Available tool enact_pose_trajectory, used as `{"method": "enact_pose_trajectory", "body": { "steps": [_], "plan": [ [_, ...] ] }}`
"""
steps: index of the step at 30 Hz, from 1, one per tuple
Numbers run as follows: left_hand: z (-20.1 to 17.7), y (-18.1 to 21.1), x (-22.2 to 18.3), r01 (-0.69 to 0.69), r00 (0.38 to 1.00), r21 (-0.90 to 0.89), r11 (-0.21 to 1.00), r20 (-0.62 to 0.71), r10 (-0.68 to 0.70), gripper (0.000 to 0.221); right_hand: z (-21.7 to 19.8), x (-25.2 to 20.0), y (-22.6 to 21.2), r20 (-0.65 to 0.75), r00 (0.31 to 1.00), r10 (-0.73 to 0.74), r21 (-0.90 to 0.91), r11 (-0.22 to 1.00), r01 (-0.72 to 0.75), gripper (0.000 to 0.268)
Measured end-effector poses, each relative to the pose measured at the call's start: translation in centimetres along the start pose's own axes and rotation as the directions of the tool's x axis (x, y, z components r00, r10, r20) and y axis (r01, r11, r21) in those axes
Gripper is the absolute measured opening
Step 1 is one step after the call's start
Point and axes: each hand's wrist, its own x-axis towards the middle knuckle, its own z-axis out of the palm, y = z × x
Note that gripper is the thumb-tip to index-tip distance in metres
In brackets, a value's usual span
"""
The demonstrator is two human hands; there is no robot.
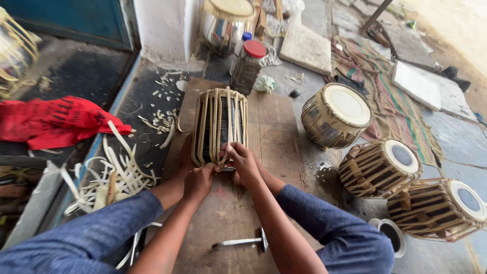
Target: The person is repairing or assembling a drum by hand and with a small hammer, using their feet to hold the drum steady while they pull and tighten leather or fiber straps through the drum's casing.
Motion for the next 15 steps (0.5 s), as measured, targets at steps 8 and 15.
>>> {"method": "enact_pose_trajectory", "body": {
  "steps": [8,15],
  "plan": [
    [3.7,-2.6,-2.8,0.551,0.814,-0.102,0.828,0.285,-0.506,0.033,0.6,-0.8,4.2,-0.033,0.997,0.072,0.112,0.991,-0.068,0.027],
    [7.3,-6.4,-5.1,0.427,0.899,0.051,0.903,0.084,-0.430,0.043,2.5,-6.7,2.9,-0.020,0.950,0.310,0.249,0.922,-0.296,0.049]
  ]
}}
